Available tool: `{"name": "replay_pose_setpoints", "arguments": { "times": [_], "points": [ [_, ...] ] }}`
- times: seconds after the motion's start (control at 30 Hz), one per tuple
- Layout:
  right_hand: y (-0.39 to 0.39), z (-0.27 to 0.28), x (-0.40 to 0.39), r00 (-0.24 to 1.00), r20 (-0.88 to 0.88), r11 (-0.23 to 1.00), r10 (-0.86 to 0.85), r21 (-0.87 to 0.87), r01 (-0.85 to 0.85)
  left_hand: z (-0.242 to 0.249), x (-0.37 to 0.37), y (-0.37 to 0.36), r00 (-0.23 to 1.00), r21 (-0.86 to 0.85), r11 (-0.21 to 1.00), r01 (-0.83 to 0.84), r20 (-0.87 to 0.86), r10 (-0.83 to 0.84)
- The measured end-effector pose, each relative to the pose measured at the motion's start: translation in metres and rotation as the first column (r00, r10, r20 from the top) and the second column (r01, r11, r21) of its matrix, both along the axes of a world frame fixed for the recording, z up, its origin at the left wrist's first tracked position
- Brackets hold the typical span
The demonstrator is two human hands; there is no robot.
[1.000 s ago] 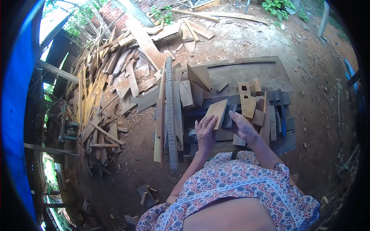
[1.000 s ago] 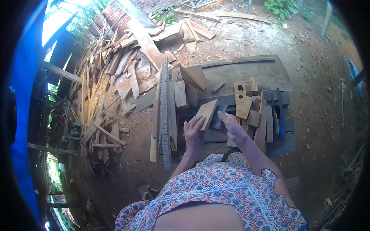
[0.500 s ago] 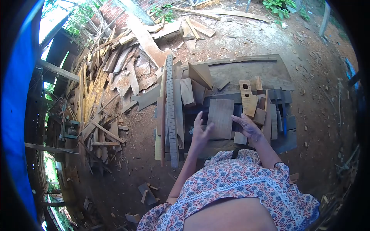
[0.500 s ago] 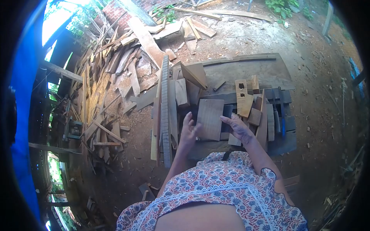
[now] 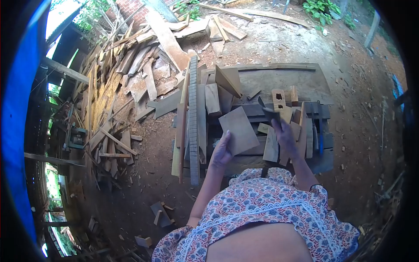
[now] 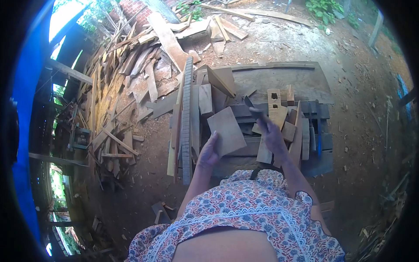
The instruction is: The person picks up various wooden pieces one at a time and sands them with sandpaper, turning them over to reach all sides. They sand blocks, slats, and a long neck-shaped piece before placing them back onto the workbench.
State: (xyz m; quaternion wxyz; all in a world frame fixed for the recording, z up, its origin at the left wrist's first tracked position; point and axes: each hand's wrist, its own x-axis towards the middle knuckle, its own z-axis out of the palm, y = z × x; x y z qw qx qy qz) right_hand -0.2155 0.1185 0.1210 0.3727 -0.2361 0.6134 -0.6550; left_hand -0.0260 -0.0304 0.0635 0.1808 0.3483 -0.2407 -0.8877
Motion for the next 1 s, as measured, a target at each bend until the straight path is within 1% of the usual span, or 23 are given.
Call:
{"name": "replay_pose_setpoints", "arguments": {
  "times": [0.03,0.07,0.1,0.13,0.17,0.2,0.23,0.27,0.3,0.33,0.4,0.43,0.5,0.53,0.57,0.6,0.63,0.67,0.73,0.77,0.87,0.93,1.0],
  "points": [
    [0.003,0.007,0.004,0.899,-0.427,0.991,0.094,-0.044,-0.125,0.002,0.001,-0.003,1.000,-0.001,1.000,-0.006,-0.001,0.006],
    [0.006,0.010,0.009,0.619,-0.774,0.967,0.136,-0.032,-0.252,0.004,0.001,-0.005,0.998,0.025,1.000,0.008,-0.069,-0.006],
    [0.010,0.008,0.017,0.619,-0.773,0.967,0.138,-0.030,-0.253,0.006,0.001,-0.006,0.990,0.051,0.998,0.026,-0.137,-0.018],
    [0.014,0.006,0.024,0.388,-0.887,0.924,0.250,0.098,-0.370,0.005,0.000,-0.005,0.990,0.054,0.998,0.025,-0.139,-0.018],
    [0.016,0.005,0.028,0.124,-0.935,0.861,0.333,0.247,-0.445,0.003,-0.002,-0.005,0.986,0.025,0.999,0.019,-0.163,-0.015],
    [0.015,0.005,0.028,0.120,-0.935,0.860,0.334,0.250,-0.445,0.006,-0.005,-0.004,0.982,-0.004,1.000,0.011,-0.187,-0.012],
    [0.013,0.005,0.028,0.103,-0.914,0.841,0.392,0.311,-0.443,0.009,-0.007,-0.002,0.982,-0.004,1.000,0.009,-0.191,-0.010],
    [0.011,0.004,0.028,0.085,-0.890,0.818,0.448,0.370,-0.441,0.013,-0.008,0.001,0.994,-0.052,0.998,0.042,-0.095,-0.047],
    [0.004,0.000,0.025,0.160,-0.909,0.856,0.385,0.287,-0.430,0.020,-0.009,0.005,0.997,-0.097,0.992,0.079,0.005,-0.078],
    [-0.005,-0.004,0.019,0.160,-0.909,0.855,0.385,0.286,-0.433,0.025,-0.009,0.009,0.997,-0.098,0.992,0.076,0.006,-0.076],
    [-0.024,-0.010,-0.001,0.130,-0.949,0.927,0.288,0.242,-0.288,0.035,-0.010,0.018,0.987,-0.137,0.978,0.157,0.057,-0.150],
    [-0.032,-0.016,-0.012,0.129,-0.949,0.927,0.288,0.242,-0.287,0.038,-0.010,0.021,0.974,-0.125,0.971,0.204,0.123,-0.189],
    [-0.044,-0.019,-0.026,0.381,-0.893,0.970,0.242,0.208,-0.127,0.030,-0.008,0.028,0.972,-0.130,0.971,0.202,0.148,-0.182],
    [-0.045,-0.015,-0.023,0.380,-0.895,0.971,0.235,0.201,-0.127,0.027,-0.008,0.027,0.969,-0.136,0.971,0.199,0.176,-0.174],
    [-0.040,-0.010,-0.015,0.314,-0.933,0.982,0.175,0.142,-0.125,0.026,-0.008,0.025,0.970,-0.140,0.971,0.196,0.176,-0.170],
    [-0.034,-0.001,-0.003,0.249,-0.961,0.988,0.118,0.088,-0.128,0.025,-0.007,0.024,0.989,-0.077,0.986,0.150,0.016,-0.149],
    [-0.027,0.006,0.011,0.189,-0.973,0.982,0.132,0.102,-0.157,0.024,-0.006,0.023,0.983,-0.006,0.994,0.113,-0.146,-0.113],
    [-0.020,0.001,0.022,0.129,-0.981,0.970,0.147,0.117,-0.213,0.024,-0.007,0.022,0.983,-0.002,0.994,0.107,-0.147,-0.107],
    [-0.005,0.010,0.044,0.122,-0.958,0.919,0.260,0.207,-0.336,0.023,-0.010,0.018,0.890,0.133,0.990,0.056,-0.455,0.011],
    [-0.001,0.006,0.048,0.123,-0.957,0.918,0.262,0.207,-0.338,0.023,-0.011,0.017,0.891,0.134,0.990,0.054,-0.454,0.013],
    [0.000,-0.004,0.053,0.117,-0.947,0.911,0.298,0.245,-0.333,0.017,-0.020,0.012,0.791,0.347,0.925,0.153,-0.604,0.096],
    [0.002,-0.005,0.052,0.121,-0.945,0.893,0.304,0.238,-0.382,0.013,-0.022,0.016,0.787,0.334,0.925,0.180,-0.613,0.069],
    [0.003,-0.006,0.056,0.112,-0.946,0.881,0.304,0.235,-0.410,0.012,-0.023,0.022,0.875,0.187,0.970,0.158,-0.482,-0.050]
  ]
}}
